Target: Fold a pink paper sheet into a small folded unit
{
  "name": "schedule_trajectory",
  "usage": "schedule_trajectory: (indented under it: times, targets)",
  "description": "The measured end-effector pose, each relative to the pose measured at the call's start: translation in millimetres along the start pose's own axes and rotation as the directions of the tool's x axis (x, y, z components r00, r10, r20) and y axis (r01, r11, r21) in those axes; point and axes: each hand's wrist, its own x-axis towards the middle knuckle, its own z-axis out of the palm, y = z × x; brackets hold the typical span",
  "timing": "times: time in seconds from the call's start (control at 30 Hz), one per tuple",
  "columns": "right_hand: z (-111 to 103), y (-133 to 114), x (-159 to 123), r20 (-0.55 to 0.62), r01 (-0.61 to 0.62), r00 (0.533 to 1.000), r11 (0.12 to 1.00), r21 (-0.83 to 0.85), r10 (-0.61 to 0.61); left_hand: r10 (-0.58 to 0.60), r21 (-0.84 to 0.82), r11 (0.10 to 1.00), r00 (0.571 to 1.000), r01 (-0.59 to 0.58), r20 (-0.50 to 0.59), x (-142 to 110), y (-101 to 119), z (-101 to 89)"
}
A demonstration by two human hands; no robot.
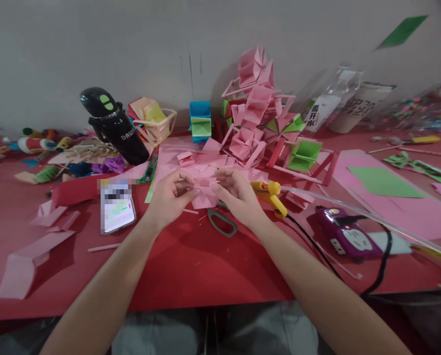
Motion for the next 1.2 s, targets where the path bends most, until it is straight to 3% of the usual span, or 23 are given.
schedule_trajectory:
  times: [0.17, 0.5, 0.7, 1.0, 1.2]
  targets:
    - [-1.0, -3.0, 2.6, 0.084, -0.108, 0.990, 0.994, -0.034, 0.110, -0.047, -0.023, 0.999, 0.999, 0.047, 0.019, -1.1, -1.2, 1.3]
    - [-2.9, -3.4, 3.2, 0.051, -0.164, 0.985, 0.986, -0.004, 0.164, -0.183, -0.042, 0.982, 0.982, 0.185, 0.043, -2.2, 5.2, 1.4]
    - [-1.5, -4.6, 3.1, 0.048, -0.160, 0.986, 0.987, 0.003, 0.160, -0.131, 0.010, 0.991, 0.990, 0.131, 0.052, -1.8, 1.9, 0.6]
    - [-2.8, -7.3, 2.6, 0.089, -0.183, 0.979, 0.983, 0.006, 0.182, 0.062, 0.093, 0.993, 0.996, -0.068, 0.068, -2.3, -0.4, 1.1]
    - [-4.1, -4.7, 0.9, 0.144, -0.189, 0.971, 0.982, -0.021, 0.190, 0.034, 0.082, 0.996, 0.997, -0.039, 0.066, -4.6, -0.4, 8.0]
